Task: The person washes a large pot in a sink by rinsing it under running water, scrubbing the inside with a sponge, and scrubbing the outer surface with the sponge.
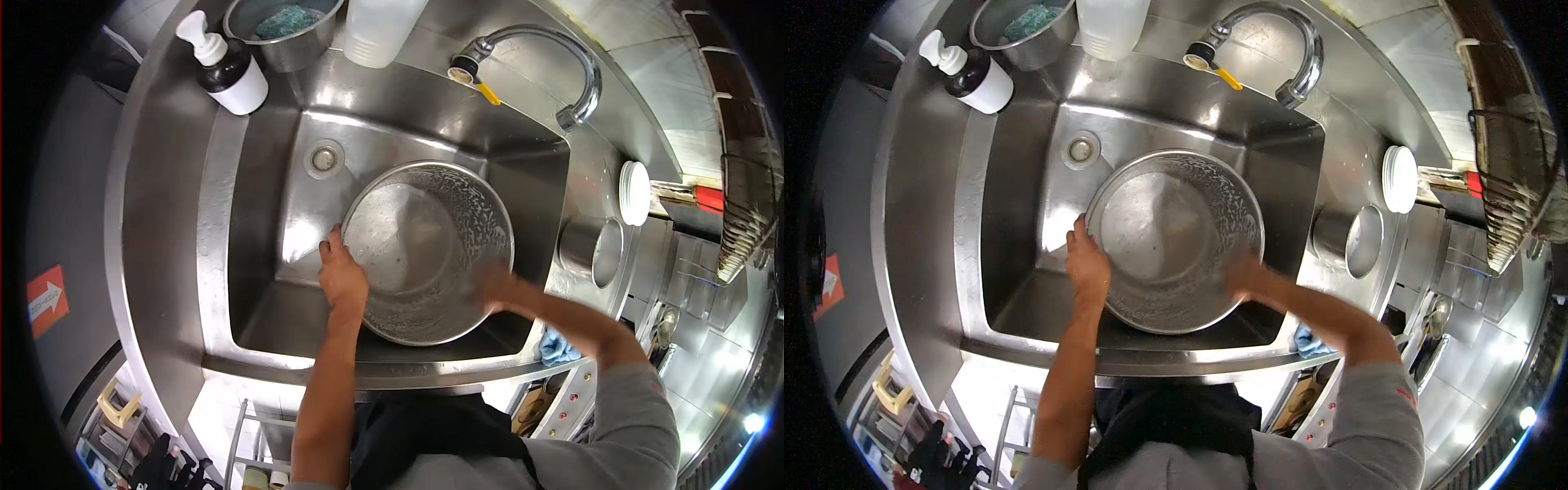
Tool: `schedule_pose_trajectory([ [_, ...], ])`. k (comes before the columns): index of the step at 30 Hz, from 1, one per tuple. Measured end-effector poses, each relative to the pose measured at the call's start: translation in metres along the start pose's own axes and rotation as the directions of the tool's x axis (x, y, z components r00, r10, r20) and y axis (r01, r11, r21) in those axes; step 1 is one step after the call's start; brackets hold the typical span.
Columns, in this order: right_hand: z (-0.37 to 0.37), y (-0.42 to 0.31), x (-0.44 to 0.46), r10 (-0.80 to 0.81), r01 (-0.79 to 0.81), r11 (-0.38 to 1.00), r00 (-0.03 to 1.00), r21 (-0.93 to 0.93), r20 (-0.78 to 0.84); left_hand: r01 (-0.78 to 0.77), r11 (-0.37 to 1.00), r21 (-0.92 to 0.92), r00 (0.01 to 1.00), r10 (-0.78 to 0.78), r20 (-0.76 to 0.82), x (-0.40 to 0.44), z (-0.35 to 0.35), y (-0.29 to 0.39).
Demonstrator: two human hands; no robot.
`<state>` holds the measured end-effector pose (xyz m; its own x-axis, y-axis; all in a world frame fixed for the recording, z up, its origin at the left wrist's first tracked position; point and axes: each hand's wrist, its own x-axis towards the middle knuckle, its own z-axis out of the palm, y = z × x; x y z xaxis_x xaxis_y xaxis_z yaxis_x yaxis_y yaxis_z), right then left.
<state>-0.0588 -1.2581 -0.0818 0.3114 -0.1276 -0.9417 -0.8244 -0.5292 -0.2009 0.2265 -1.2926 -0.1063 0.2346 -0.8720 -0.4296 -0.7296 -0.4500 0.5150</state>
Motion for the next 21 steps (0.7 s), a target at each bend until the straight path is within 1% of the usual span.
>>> schedule_pose_trajectory([
  [1, -0.018, 0.027, 0.010, 0.188, -0.172, 0.942, 0.982, -0.290, 0.028, 0.007, 1.000, -0.001, 1.000, -0.007, 0.009, -0.001, 0.004, -0.002],
  [2, -0.012, 0.056, 0.032, 0.068, -0.288, 0.844, 0.894, -0.453, -0.442, -0.019, 1.000, 0.014, 1.000, 0.019, 0.003, 0.000, 0.006, -0.004],
  [3, -0.039, 0.067, 0.060, 0.038, -0.359, 0.711, 0.878, -0.604, -0.477, -0.048, 0.998, 0.033, 0.999, 0.049, -0.008, 0.005, 0.005, -0.005],
  [4, -0.052, 0.083, 0.105, -0.065, -0.366, 0.732, 0.802, -0.575, -0.594, -0.043, 0.998, 0.041, 0.999, 0.044, -0.010, 0.007, 0.003, -0.004],
  [6, -0.050, 0.077, 0.184, -0.156, -0.333, 0.838, 0.612, -0.432, -0.775, -0.027, 0.998, 0.057, 1.000, 0.027, 0.003, 0.004, 0.000, 0.002],
  [7, -0.059, 0.063, 0.218, -0.143, -0.284, 0.903, 0.510, -0.323, -0.848, -0.023, 0.998, 0.060, 1.000, 0.023, 0.000, 0.005, 0.001, 0.003],
  [8, -0.060, 0.040, 0.251, 0.046, -0.179, 0.983, 0.439, -0.037, -0.897, -0.040, 0.997, 0.061, 0.999, 0.041, -0.021, 0.007, 0.001, 0.003],
  [9, -0.048, 0.007, 0.283, 0.256, -0.045, 0.965, 0.401, 0.260, -0.880, -0.057, 0.996, 0.069, 0.998, 0.059, -0.029, 0.007, 0.001, 0.001],
  [10, -0.040, -0.026, 0.314, 0.429, 0.059, 0.882, 0.308, 0.467, -0.849, -0.054, 0.995, 0.081, 0.998, 0.056, -0.017, 0.007, 0.001, 0.000],
  [11, -0.032, -0.058, 0.335, 0.599, 0.171, 0.750, 0.232, 0.639, -0.766, -0.074, 0.996, 0.042, 0.995, 0.076, -0.059, 0.006, 0.002, 0.001],
  [12, -0.021, -0.087, 0.344, 0.575, 0.303, 0.713, 0.264, 0.632, -0.775, -0.095, 0.995, -0.002, 0.990, 0.094, -0.101, 0.003, 0.004, 0.002],
  [13, -0.011, -0.106, 0.344, 0.544, 0.428, 0.666, 0.281, 0.611, -0.790, -0.098, 0.995, -0.009, 0.991, 0.097, -0.093, 0.004, 0.006, 0.001],
  [15, 0.000, -0.129, 0.302, 0.444, 0.393, 0.613, 0.546, 0.685, -0.711, -0.094, 0.994, 0.049, 0.989, 0.099, -0.107, 0.007, 0.010, -0.005],
  [16, 0.025, -0.126, 0.290, 0.259, 0.358, 0.763, 0.594, 0.538, -0.762, -0.096, 0.994, 0.043, 0.992, 0.100, -0.083, 0.006, 0.006, -0.004],
  [17, 0.056, -0.113, 0.277, 0.066, 0.336, 0.871, 0.642, 0.357, -0.764, -0.095, 0.995, 0.038, 0.992, 0.098, -0.084, 0.005, 0.004, -0.003],
  [18, 0.077, -0.094, 0.259, -0.099, 0.352, 0.888, 0.776, 0.298, -0.622, -0.079, 0.996, 0.052, 0.995, 0.082, -0.057, 0.006, 0.002, -0.002],
  [19, 0.098, -0.069, 0.236, -0.248, 0.378, 0.894, 0.865, 0.240, -0.437, -0.064, 0.996, 0.065, 0.997, 0.066, -0.030, 0.007, 0.001, -0.001],
  [20, 0.097, -0.037, 0.199, -0.200, 0.308, 0.843, 0.941, 0.442, -0.275, -0.064, 0.996, 0.057, 0.997, 0.066, -0.035, 0.010, -0.001, 0.001],
  [21, 0.096, -0.005, 0.178, -0.198, 0.303, 0.845, 0.943, 0.440, -0.269, -0.063, 0.997, 0.048, 0.998, 0.063, 0.006, 0.009, -0.002, 0.003],
])
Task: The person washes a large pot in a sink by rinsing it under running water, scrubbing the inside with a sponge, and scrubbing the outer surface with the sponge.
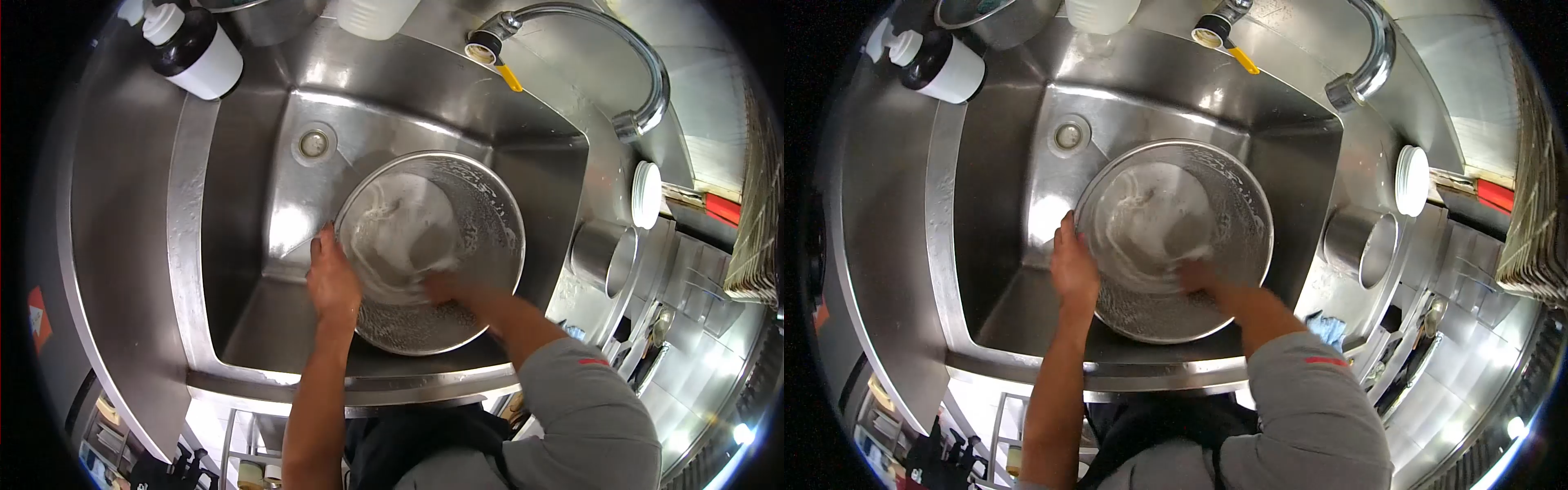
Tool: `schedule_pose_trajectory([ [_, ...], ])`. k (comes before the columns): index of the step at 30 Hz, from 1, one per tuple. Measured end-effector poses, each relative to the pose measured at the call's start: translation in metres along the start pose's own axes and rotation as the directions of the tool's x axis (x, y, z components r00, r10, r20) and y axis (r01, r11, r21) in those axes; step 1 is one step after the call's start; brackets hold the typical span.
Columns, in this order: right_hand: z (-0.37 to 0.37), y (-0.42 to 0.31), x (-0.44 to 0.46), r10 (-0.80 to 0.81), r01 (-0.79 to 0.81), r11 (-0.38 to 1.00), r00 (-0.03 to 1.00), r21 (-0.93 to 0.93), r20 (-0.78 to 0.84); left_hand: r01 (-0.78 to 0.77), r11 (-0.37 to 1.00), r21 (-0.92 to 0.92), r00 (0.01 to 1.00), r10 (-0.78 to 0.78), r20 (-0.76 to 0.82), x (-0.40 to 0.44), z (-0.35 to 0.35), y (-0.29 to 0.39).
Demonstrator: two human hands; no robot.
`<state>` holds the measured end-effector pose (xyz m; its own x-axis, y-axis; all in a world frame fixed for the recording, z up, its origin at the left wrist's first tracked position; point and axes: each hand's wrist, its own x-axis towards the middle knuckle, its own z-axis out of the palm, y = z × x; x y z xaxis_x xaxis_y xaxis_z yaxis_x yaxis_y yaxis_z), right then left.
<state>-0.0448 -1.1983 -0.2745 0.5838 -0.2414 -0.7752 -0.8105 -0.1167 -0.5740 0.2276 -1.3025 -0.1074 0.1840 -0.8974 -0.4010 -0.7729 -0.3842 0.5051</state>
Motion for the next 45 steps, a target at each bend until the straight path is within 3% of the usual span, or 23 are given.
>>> schedule_pose_trajectory([
  [2, -0.046, 0.040, -0.031, 0.541, -0.563, 0.763, 0.825, -0.317, -0.163, 0.000, 1.000, -0.015, 0.999, 0.001, 0.040, 0.000, 0.001, 0.003],
  [5, -0.041, 0.079, -0.026, 0.174, -0.510, 0.486, 0.852, -0.710, -0.493, -0.081, 0.995, -0.058, 0.995, 0.084, 0.050, 0.001, 0.011, 0.004],
  [7, 0.033, 0.083, -0.013, 0.495, -0.665, 0.604, 0.745, -0.439, -0.447, -0.077, 0.994, -0.074, 0.995, 0.081, 0.054, 0.004, 0.015, 0.009],
  [8, -0.033, -0.050, -0.068, 0.539, -0.546, 0.838, 0.819, 0.022, -0.198, -0.079, 0.994, -0.076, 0.995, 0.083, 0.050, 0.005, 0.015, 0.009],
  [9, 0.013, -0.039, -0.033, 0.384, -0.327, 0.900, 0.908, -0.290, 0.168, -0.110, 0.992, -0.067, 0.993, 0.112, 0.039, 0.006, 0.015, 0.009],
  [10, 0.011, -0.084, -0.039, 0.421, -0.420, 0.878, 0.906, 0.228, 0.048, -0.139, 0.988, -0.063, 0.990, 0.141, 0.027, 0.006, 0.017, 0.010],
  [13, 0.002, -0.104, -0.066, 0.162, -0.135, 0.869, 0.987, 0.476, -0.015, -0.262, 0.965, -0.014, 0.963, 0.263, 0.052, 0.030, 0.022, 0.010],
  [15, -0.005, -0.062, -0.121, -0.126, 0.123, 0.991, 0.989, -0.050, -0.073, -0.349, 0.937, -0.028, 0.930, 0.350, 0.108, 0.058, 0.013, 0.015],
  [17, -0.131, -0.109, -0.150, 0.561, -0.378, 0.790, 0.764, -0.484, 0.319, -0.518, 0.850, -0.091, 0.836, 0.526, 0.156, 0.086, 0.009, 0.026],
  [18, -0.133, -0.084, -0.160, 0.396, -0.347, 0.550, 0.909, -0.759, -0.129, -0.599, 0.788, -0.143, 0.775, 0.616, 0.141, 0.099, 0.009, 0.032],
  [20, -0.129, -0.086, -0.163, -0.003, -0.427, 0.221, 0.899, -0.877, -0.439, -0.645, 0.764, 0.015, 0.737, 0.618, 0.274, 0.118, 0.001, 0.063],
  [22, -0.117, -0.153, -0.156, 0.640, -0.384, 0.619, 0.752, -0.686, 0.157, -0.647, 0.762, 0.005, 0.742, 0.629, 0.231, 0.127, 0.002, 0.071],
  [24, -0.042, -0.146, -0.162, 0.177, -0.186, 0.982, 0.969, -0.040, -0.171, -0.637, 0.771, -0.012, 0.756, 0.627, 0.189, 0.118, 0.000, 0.065],
  [27, -0.030, -0.164, -0.163, 0.113, -0.057, 0.933, 0.984, 0.355, -0.139, -0.364, 0.931, 0.029, 0.929, 0.360, 0.088, 0.064, -0.010, 0.020],
  [29, -0.040, -0.128, -0.181, 0.030, -0.020, 0.996, 0.992, 0.085, -0.124, -0.124, 0.992, 0.012, 0.987, 0.122, 0.109, 0.021, -0.010, 0.006],
  [31, -0.111, -0.106, -0.193, 0.280, -0.273, 0.924, 0.960, -0.268, -0.011, -0.027, 1.000, 0.006, 0.994, 0.026, 0.106, 0.002, -0.006, 0.006],
  [32, -0.133, -0.094, -0.184, 0.278, -0.233, 0.699, 0.960, -0.676, -0.043, -0.029, 1.000, -0.001, 0.995, 0.029, 0.093, -0.001, 0.004, 0.002],
  [36, -0.130, 0.029, -0.086, 0.117, -0.317, 0.310, 0.948, -0.896, -0.294, -0.031, 0.996, -0.084, 0.999, 0.034, 0.041, -0.003, 0.013, 0.005],
  [39, -0.022, 0.139, 0.024, 0.374, -0.621, 0.483, 0.783, -0.617, -0.496, -0.026, 0.995, -0.101, 1.000, 0.027, 0.004, -0.002, 0.016, 0.004],
  [41, 0.020, 0.053, 0.042, 0.579, -0.847, 0.340, 0.531, -0.409, -0.618, -0.011, 0.997, -0.083, 1.000, 0.011, -0.007, 0.001, 0.013, 0.006],
  [42, -0.002, -0.017, 0.038, 0.858, -0.849, 0.385, 0.474, -0.363, -0.199, -0.004, 0.997, -0.076, 1.000, 0.003, -0.004, -0.003, 0.016, 0.008],
  [44, -0.013, -0.083, 0.049, 0.778, -0.798, 0.603, 0.592, 0.015, 0.209, -0.031, 0.997, -0.065, 1.000, 0.031, -0.001, -0.004, 0.021, 0.005],
  [45, 0.007, -0.076, 0.085, 0.473, -0.517, 0.774, 0.856, 0.366, 0.207, -0.053, 0.997, -0.048, 0.998, 0.052, -0.027, -0.001, 0.021, 0.007],
])
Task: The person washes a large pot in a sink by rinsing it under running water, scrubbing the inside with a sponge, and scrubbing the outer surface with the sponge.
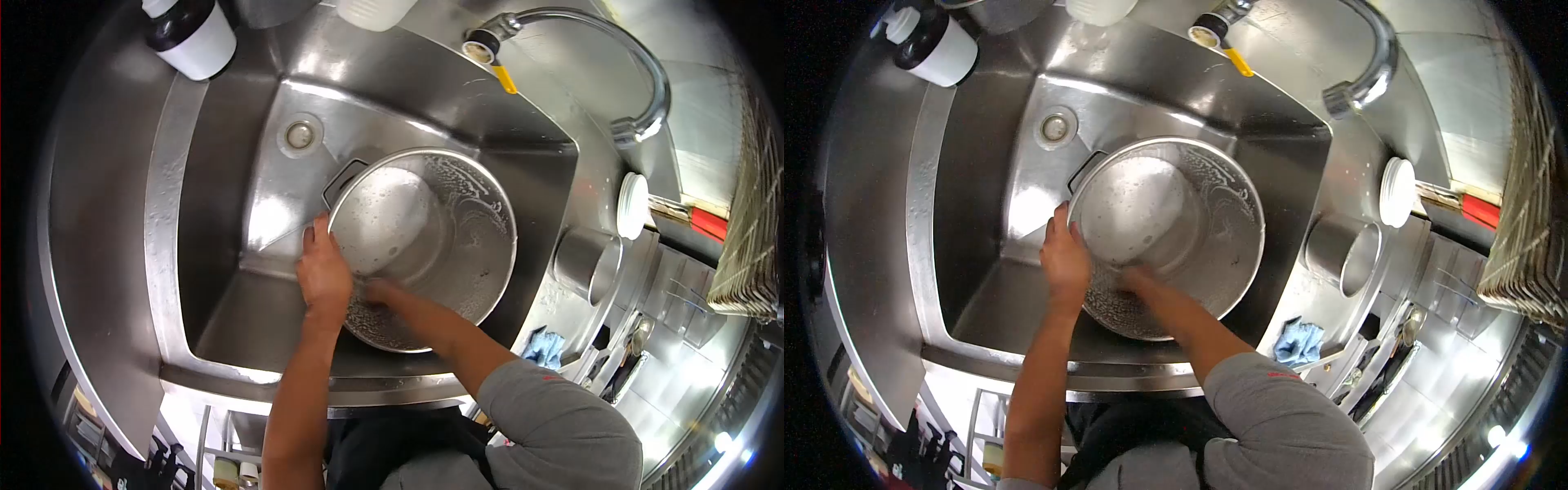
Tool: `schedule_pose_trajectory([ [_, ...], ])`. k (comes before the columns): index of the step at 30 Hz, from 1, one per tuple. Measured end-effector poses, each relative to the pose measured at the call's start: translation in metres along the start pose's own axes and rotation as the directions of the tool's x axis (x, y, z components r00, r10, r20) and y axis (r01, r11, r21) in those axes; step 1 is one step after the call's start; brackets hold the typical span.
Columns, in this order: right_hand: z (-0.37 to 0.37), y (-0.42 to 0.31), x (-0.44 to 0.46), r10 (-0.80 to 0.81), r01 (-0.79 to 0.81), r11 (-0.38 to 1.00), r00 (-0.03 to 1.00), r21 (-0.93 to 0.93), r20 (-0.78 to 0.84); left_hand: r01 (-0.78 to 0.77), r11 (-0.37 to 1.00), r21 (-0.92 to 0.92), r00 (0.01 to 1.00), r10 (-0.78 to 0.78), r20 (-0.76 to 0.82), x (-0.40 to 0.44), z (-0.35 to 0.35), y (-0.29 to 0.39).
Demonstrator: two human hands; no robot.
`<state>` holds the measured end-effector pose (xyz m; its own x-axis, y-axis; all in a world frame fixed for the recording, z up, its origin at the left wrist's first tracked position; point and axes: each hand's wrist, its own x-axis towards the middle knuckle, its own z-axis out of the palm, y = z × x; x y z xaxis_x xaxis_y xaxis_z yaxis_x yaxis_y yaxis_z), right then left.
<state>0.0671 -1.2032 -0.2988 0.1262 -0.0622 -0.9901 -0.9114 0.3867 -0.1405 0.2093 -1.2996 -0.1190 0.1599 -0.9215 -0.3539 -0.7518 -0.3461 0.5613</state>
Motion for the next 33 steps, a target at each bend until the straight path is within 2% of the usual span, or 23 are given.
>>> schedule_pose_trajectory([
  [2, 0.014, 0.005, 0.031, -0.405, 0.385, 0.884, 0.914, 0.266, 0.020, 0.012, 1.000, -0.011, 0.999, -0.011, 0.042, 0.004, -0.006, 0.008],
  [4, 0.022, 0.014, 0.022, -0.425, 0.425, 0.897, 0.905, 0.122, -0.028, 0.031, 0.999, -0.009, 0.995, -0.031, 0.091, 0.009, -0.008, 0.007],
  [6, 0.027, 0.032, 0.007, -0.445, 0.446, 0.895, 0.892, -0.013, -0.076, -0.077, 0.997, 0.016, 0.993, 0.075, 0.089, 0.016, -0.006, -0.001],
  [7, -0.027, -0.001, -0.123, -0.230, 0.170, 0.901, 0.967, -0.398, -0.108, -0.083, 0.996, 0.016, 0.992, 0.081, 0.092, 0.024, -0.008, -0.005],
  [9, -0.044, 0.112, -0.105, -0.209, -0.045, 0.720, 0.938, -0.693, -0.277, -0.280, 0.955, -0.094, 0.954, 0.288, 0.086, 0.051, -0.012, -0.008],
  [11, -0.114, 0.100, -0.144, -0.042, -0.202, 0.264, 0.974, -0.943, -0.221, -0.342, 0.937, -0.077, 0.931, 0.349, 0.109, 0.079, -0.006, 0.001],
  [12, -0.128, 0.065, -0.199, -0.227, -0.309, -0.008, 0.927, -0.951, -0.299, -0.394, 0.917, -0.059, 0.906, 0.398, 0.144, 0.087, -0.004, 0.006],
  [13, -0.113, 0.066, -0.200, -0.230, -0.320, -0.008, 0.922, -0.947, -0.310, -0.402, 0.914, -0.059, 0.904, 0.406, 0.135, 0.096, -0.008, 0.016],
  [14, -0.089, 0.067, -0.195, -0.191, -0.321, 0.145, 0.919, -0.936, -0.345, -0.427, 0.904, -0.007, 0.888, 0.421, 0.183, 0.105, -0.015, 0.031],
  [16, -0.062, 0.049, -0.189, 0.012, -0.119, 0.778, 0.984, -0.616, -0.176, -0.445, 0.895, 0.036, 0.873, 0.424, 0.240, 0.101, -0.026, 0.048],
  [17, -0.046, 0.039, -0.187, 0.015, -0.123, 0.772, 0.985, -0.623, -0.175, -0.402, 0.915, 0.040, 0.895, 0.384, 0.228, 0.093, -0.033, 0.053],
  [18, -0.021, 0.031, -0.187, -0.180, 0.129, 0.928, 0.977, -0.350, -0.118, -0.358, 0.933, 0.049, 0.916, 0.340, 0.215, 0.085, -0.039, 0.053],
  [19, -0.005, 0.027, -0.189, -0.378, 0.378, 0.926, 0.917, -0.026, -0.128, -0.355, 0.934, 0.054, 0.918, 0.336, 0.210, 0.071, -0.036, 0.046],
  [21, -0.001, 0.057, -0.191, -0.481, 0.469, 0.874, 0.872, -0.126, -0.090, -0.224, 0.972, 0.069, 0.975, 0.224, 0.007, 0.030, -0.022, 0.022],
  [22, -0.005, 0.077, -0.198, -0.567, 0.547, 0.809, 0.823, -0.216, -0.042, -0.101, 0.995, 0.001, 0.994, 0.101, 0.051, 0.009, -0.026, 0.015],
  [23, -0.038, 0.076, -0.233, -0.354, 0.334, 0.852, 0.935, -0.404, 0.027, 0.025, 0.998, -0.063, 0.995, -0.018, 0.102, -0.010, -0.029, 0.010],
  [25, -0.105, 0.085, -0.268, -0.130, -0.038, 0.475, 0.985, -0.879, -0.113, 0.115, 0.989, -0.091, 0.988, -0.104, 0.113, -0.038, -0.023, 0.011],
  [27, -0.164, 0.111, -0.256, -0.580, -0.348, 0.139, 0.730, -0.927, -0.361, 0.221, 0.968, -0.118, 0.970, -0.205, 0.132, -0.042, -0.010, 0.006],
  [28, -0.184, 0.093, -0.275, -0.731, -0.401, 0.136, 0.576, -0.906, -0.365, 0.129, 0.977, -0.173, 0.991, -0.119, 0.067, -0.039, -0.003, 0.000],
  [29, -0.179, 0.099, -0.265, -0.731, -0.402, 0.133, 0.577, -0.906, -0.364, 0.032, 0.974, -0.223, 0.999, -0.034, -0.006, -0.034, 0.002, -0.005],
  [31, -0.140, 0.108, -0.237, -0.420, -0.440, 0.161, 0.779, -0.883, -0.465, -0.002, 0.983, -0.183, 1.000, 0.001, -0.007, -0.018, -0.010, -0.001],
  [32, -0.105, 0.094, -0.244, -0.220, -0.307, 0.314, 0.897, -0.898, -0.383, -0.028, 0.990, -0.142, 1.000, 0.027, -0.007, -0.008, -0.016, 0.001],
  [33, -0.073, 0.079, -0.248, -0.173, -0.151, 0.512, 0.946, -0.845, -0.274, -0.024, 0.989, -0.146, 1.000, 0.022, -0.013, 0.005, -0.020, 0.001],
])
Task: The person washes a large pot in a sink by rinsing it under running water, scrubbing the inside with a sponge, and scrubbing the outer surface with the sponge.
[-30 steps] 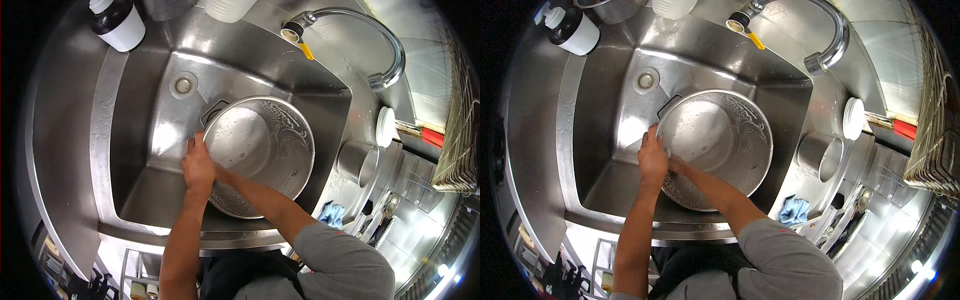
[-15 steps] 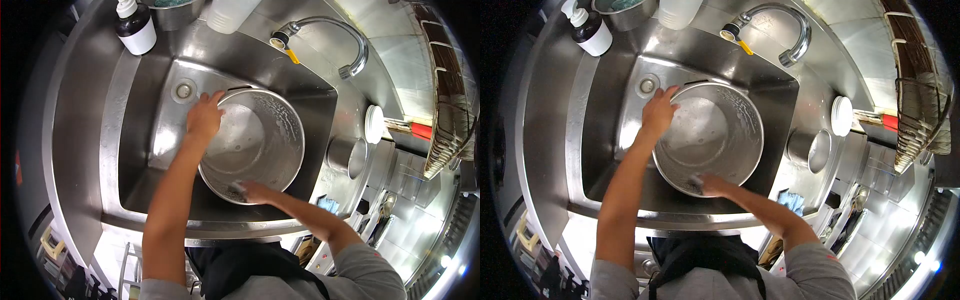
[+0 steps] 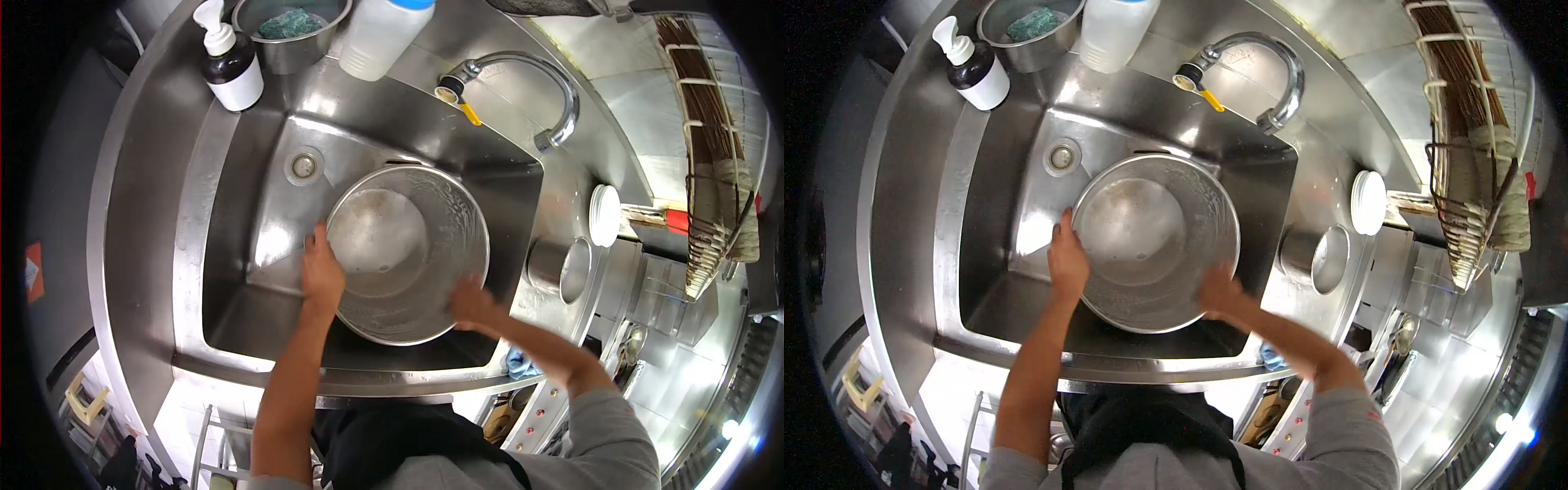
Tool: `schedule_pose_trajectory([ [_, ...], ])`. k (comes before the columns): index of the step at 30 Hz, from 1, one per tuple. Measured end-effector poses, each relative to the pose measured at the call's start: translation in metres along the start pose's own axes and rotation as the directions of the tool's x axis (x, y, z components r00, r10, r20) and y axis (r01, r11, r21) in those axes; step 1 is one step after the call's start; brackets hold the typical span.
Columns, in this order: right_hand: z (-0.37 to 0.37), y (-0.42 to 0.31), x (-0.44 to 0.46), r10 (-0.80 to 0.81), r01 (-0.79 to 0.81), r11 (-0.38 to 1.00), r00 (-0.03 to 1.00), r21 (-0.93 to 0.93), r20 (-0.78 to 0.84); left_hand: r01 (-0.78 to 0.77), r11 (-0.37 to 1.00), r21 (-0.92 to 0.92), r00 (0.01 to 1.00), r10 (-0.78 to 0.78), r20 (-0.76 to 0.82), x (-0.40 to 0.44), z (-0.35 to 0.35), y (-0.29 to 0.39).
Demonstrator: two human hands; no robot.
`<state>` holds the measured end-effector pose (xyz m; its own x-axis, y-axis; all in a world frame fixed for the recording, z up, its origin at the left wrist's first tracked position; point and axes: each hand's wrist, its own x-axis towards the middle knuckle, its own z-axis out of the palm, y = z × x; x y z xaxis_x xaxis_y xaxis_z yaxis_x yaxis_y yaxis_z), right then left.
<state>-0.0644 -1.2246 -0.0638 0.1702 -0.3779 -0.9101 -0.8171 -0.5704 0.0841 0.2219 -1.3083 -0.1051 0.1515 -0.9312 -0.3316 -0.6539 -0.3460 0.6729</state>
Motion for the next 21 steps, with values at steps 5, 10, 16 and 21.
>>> schedule_pose_trajectory([
  [5, -0.010, -0.136, 0.017, -0.094, 0.451, 0.423, 0.884, 0.785, -0.458, -0.228, 0.962, 0.147, 0.970, 0.211, 0.122, 0.079, -0.021, -0.005],
  [10, -0.004, -0.101, 0.058, -0.385, 0.423, 0.497, 0.890, 0.758, -0.244, -0.287, 0.935, 0.210, 0.958, 0.274, 0.089, 0.085, -0.054, 0.015],
  [16, -0.061, 0.029, 0.149, -0.127, 0.007, 0.861, 0.971, -0.508, -0.201, 0.064, 0.945, 0.320, 0.997, -0.075, 0.024, 0.031, -0.047, -0.009],
  [21, -0.063, -0.007, 0.283, 0.033, 0.015, 0.998, 0.730, 0.063, -0.683, 0.063, 0.951, 0.301, 0.998, -0.068, 0.005, 0.033, -0.037, -0.013],
])
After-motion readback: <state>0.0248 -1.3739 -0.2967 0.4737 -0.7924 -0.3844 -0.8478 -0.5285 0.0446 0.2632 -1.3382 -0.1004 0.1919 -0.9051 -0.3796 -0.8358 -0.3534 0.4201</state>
